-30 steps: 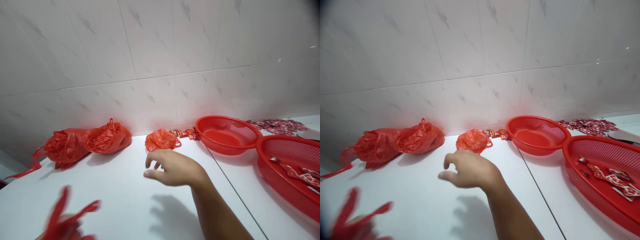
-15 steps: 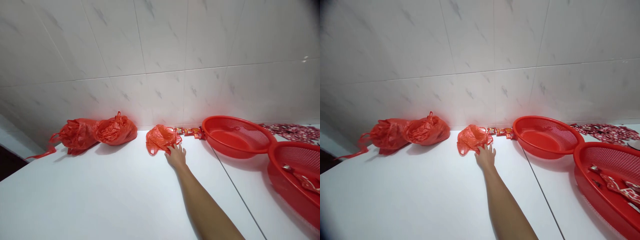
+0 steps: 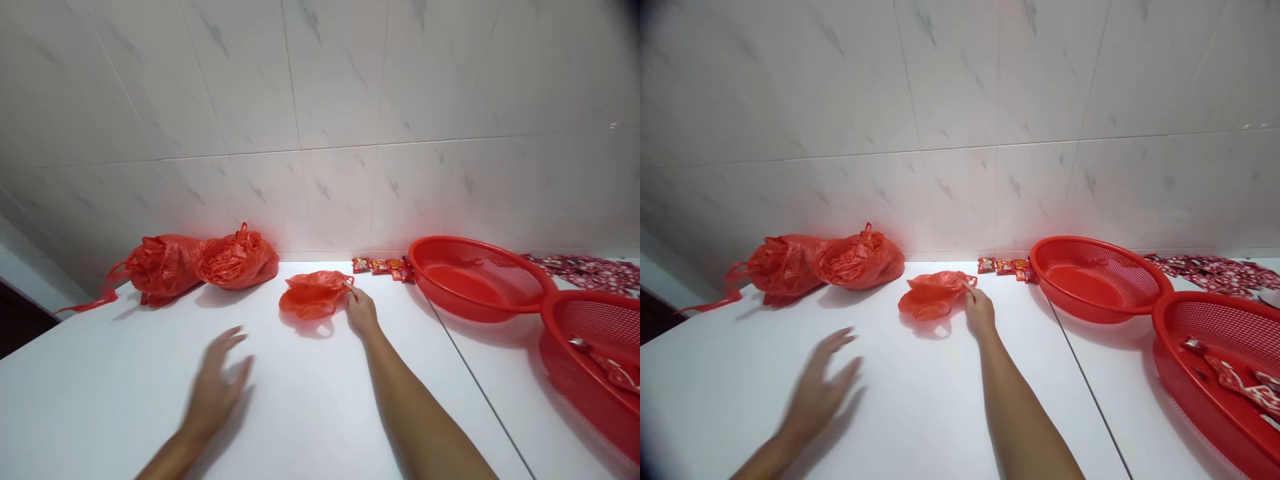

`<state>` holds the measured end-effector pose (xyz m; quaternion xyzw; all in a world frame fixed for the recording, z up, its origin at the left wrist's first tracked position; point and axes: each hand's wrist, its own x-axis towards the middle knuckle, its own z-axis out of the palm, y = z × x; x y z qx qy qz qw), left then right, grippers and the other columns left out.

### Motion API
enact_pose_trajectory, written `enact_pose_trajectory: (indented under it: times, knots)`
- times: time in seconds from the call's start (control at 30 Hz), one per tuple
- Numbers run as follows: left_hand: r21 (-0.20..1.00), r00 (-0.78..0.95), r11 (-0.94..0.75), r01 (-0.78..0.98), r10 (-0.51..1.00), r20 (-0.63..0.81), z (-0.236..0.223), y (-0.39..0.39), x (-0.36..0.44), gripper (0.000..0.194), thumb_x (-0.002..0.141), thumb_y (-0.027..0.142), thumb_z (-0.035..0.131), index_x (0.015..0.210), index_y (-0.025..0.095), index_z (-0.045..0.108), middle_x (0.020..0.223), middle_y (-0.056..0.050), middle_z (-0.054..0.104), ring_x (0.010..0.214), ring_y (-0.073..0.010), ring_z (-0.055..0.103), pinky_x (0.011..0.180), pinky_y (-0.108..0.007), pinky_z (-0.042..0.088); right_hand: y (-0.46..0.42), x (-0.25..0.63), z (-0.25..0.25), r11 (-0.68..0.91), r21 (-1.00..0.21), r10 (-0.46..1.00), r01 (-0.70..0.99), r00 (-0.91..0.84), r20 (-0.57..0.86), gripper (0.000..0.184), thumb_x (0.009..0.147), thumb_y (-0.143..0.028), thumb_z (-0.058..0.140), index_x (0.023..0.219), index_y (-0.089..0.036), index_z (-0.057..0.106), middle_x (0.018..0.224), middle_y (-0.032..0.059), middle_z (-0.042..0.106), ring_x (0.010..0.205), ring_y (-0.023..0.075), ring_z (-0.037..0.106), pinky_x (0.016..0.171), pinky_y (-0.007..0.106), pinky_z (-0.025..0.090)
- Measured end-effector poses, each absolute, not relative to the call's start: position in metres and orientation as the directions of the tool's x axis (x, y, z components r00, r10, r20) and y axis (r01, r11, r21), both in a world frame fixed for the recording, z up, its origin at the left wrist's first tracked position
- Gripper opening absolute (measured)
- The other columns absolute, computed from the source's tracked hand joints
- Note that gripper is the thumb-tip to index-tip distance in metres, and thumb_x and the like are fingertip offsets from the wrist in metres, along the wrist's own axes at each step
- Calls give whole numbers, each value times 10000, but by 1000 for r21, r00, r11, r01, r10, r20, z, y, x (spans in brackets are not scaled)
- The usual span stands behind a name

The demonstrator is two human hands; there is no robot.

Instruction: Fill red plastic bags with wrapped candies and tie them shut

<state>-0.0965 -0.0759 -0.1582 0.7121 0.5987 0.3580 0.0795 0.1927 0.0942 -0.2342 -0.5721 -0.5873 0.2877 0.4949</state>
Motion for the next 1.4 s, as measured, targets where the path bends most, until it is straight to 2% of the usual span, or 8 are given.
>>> enact_pose_trajectory:
  times: [0.2, 0.33, 0.47, 0.67, 0.9, 1.1, 1.23, 1.4]
  knots:
    - [267, 307, -491, 829, 799, 517, -230, 24, 7, 740, 928, 244, 611, 1635, 220, 395, 1737, -155, 317, 1619, -410, 243, 1266, -628, 339, 77, 208, -229, 231, -922, 969, 311, -156, 191, 274, 893, -331, 660, 1036, -204, 855, 972, 54, 824, 923, 234, 730, 926, 355, 559]
    - [201, 289, -424, 883, 829, 479, -231, 58, 21, 533, 870, 144, 585, 1387, 217, 693, 1294, -134, 730, 1294, -354, 614, 1252, -580, 349, 61, 220, -235, 235, -934, 972, 270, -94, 217, 325, 888, -403, 643, 1036, -192, 841, 903, 61, 802, 867, 232, 714, 847, 346, 568]
    - [188, 204, -332, 924, 846, 493, -228, 67, -15, 431, 819, 87, 549, 1162, 190, 789, 976, -112, 747, 1064, -334, 652, 1218, -551, 360, 60, 225, -241, 208, -955, 976, 210, 24, 218, 373, 855, -422, 653, 1080, -180, 824, 807, 41, 752, 745, 210, 663, 725, 314, 533]
    - [215, -17, -128, 968, 824, 566, -218, 77, -43, 505, 873, 150, 558, 1355, 178, 706, 1155, -145, 693, 1167, -350, 594, 1172, -532, 367, 70, 222, -241, 188, -978, 950, 85, 237, 203, 302, 802, -478, 685, 849, -185, 744, 612, -46, 544, 591, 147, 448, 580, 266, 370]
    - [294, -180, 36, 955, 859, 479, -226, 84, -42, 654, 942, 284, 595, 1576, 155, 501, 1633, -208, 452, 1440, -453, 417, 1151, -610, 414, 78, 230, -239, 230, -919, 946, -322, 296, 133, 340, 751, -551, 676, 806, -235, 562, 768, 6, 658, 692, 174, 604, 603, 268, 453]
    - [388, -232, 25, 921, 835, 499, -227, 85, -44, 974, 825, 192, 699, 1675, 76, 237, 1753, -283, 123, 1613, -508, 140, 1288, -669, 227, 71, 240, -232, 149, -847, 986, -510, 137, 91, 369, 808, -570, 651, 995, -253, 639, 888, 59, 753, 576, 181, 595, 421, 245, 313]
    - [231, 143, -495, 838, 607, 781, -216, 67, -24, 960, 861, 167, 677, 1687, 244, 194, 1780, -146, 157, 1647, -396, 136, 1330, -627, 210, 55, 229, -222, 180, -905, 976, -386, -41, 212, 373, 847, -462, 645, 1166, -270, 678, 962, 39, 768, 621, 172, 629, 490, 255, 405]
    - [226, 452, -750, 621, 579, 679, -221, 54, -1, 808, 934, 178, 591, 1670, 266, 268, 1510, -125, 621, 1342, -296, 633, 1096, -510, 530, 25, 200, -212, 537, -824, 815, 178, -360, 453, 326, 825, -171, 484, 972, -240, 766, 807, -9, 724, 733, 177, 638, 750, 302, 521]
